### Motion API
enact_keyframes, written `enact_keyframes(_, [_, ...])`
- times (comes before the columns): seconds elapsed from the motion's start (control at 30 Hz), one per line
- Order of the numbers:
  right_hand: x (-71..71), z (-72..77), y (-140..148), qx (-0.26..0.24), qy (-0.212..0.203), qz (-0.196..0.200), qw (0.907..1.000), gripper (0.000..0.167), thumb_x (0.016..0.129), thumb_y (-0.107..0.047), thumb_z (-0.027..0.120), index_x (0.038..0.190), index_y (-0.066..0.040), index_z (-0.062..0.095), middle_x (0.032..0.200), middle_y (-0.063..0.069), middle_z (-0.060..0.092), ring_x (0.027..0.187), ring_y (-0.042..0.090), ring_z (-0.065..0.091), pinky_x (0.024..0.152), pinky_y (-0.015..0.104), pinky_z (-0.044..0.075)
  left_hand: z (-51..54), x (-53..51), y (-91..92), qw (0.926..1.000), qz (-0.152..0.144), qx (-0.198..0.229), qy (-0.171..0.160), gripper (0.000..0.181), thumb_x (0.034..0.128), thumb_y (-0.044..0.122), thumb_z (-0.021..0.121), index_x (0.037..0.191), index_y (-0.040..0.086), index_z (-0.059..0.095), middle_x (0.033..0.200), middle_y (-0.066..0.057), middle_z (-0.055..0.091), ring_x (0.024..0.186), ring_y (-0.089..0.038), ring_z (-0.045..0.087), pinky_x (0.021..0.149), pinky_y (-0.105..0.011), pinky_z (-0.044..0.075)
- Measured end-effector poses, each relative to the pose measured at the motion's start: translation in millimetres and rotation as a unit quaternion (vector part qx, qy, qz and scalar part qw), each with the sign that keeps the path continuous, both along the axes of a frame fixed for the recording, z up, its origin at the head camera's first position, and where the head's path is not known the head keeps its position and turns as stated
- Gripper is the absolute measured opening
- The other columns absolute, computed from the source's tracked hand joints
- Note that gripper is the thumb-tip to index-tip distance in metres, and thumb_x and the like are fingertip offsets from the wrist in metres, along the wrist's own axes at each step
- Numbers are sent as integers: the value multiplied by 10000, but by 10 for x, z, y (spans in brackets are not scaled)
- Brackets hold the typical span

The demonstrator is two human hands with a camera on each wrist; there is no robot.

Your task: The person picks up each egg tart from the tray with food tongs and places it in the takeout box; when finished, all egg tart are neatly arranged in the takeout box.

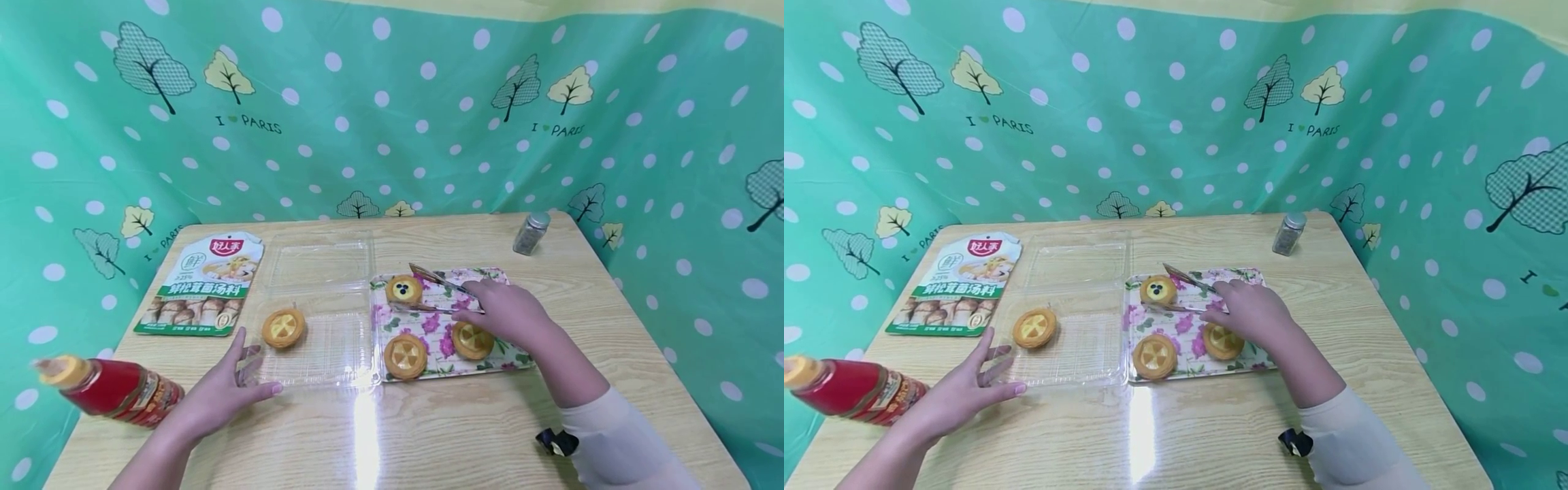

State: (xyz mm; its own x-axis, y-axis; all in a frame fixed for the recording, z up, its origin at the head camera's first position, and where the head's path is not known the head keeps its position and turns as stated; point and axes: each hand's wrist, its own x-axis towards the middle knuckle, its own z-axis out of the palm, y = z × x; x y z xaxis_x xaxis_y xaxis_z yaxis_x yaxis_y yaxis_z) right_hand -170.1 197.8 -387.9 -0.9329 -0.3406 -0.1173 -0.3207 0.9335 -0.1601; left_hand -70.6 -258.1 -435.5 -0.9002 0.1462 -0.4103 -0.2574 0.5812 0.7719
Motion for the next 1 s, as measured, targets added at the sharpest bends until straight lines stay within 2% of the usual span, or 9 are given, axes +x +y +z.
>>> enact_keyframes(0.27, [-28, -100, 12, 70, -7, 94, 9999, 727, 879, -601, 628, 1376, -75, 561, 1287, 187, 637, 1131, 374, 632, 924, 552, 548, 13, -7, 11, 10000, 18, 15, -63, 1307, 805, 466, 772, 1506, 177, -294, 1603, -302, 53, 1434, -408, 283, 1088, -476, 388])
enact_keyframes(0.63, [-75, -158, -32, 129, -204, 24, 9997, 724, 890, -583, 624, 1402, -79, 538, 1323, 181, 619, 1184, 379, 603, 976, 554, 519, 34, -6, 22, 10000, 17, -52, -37, 1310, 797, 478, 773, 1510, 178, -284, 1606, -293, 60, 1432, -397, 294, 1095, -478, 370])
enact_keyframes(0.87, [-101, -161, -74, 80, -391, 90, 9992, 679, 908, -553, 618, 1399, -89, 549, 1346, 138, 616, 1216, 359, 592, 1003, 544, 508, 41, 1, 26, 10000, 52, 43, -54, 1314, 796, 457, 781, 1507, 182, -289, 1608, -285, 73, 1438, -397, 280, 1089, -473, 378])
enact_keyframes(1.0, [-104, -153, -92, 106, -356, 186, 9991, 657, 918, -533, 615, 1400, -91, 549, 1338, 143, 621, 1203, 364, 600, 988, 545, 518, 42, 2, 27, 10000, 56, -3, -31, 1313, 795, 469, 778, 1510, 180, -284, 1608, -286, 74, 1435, -396, 289, 1097, -476, 367])
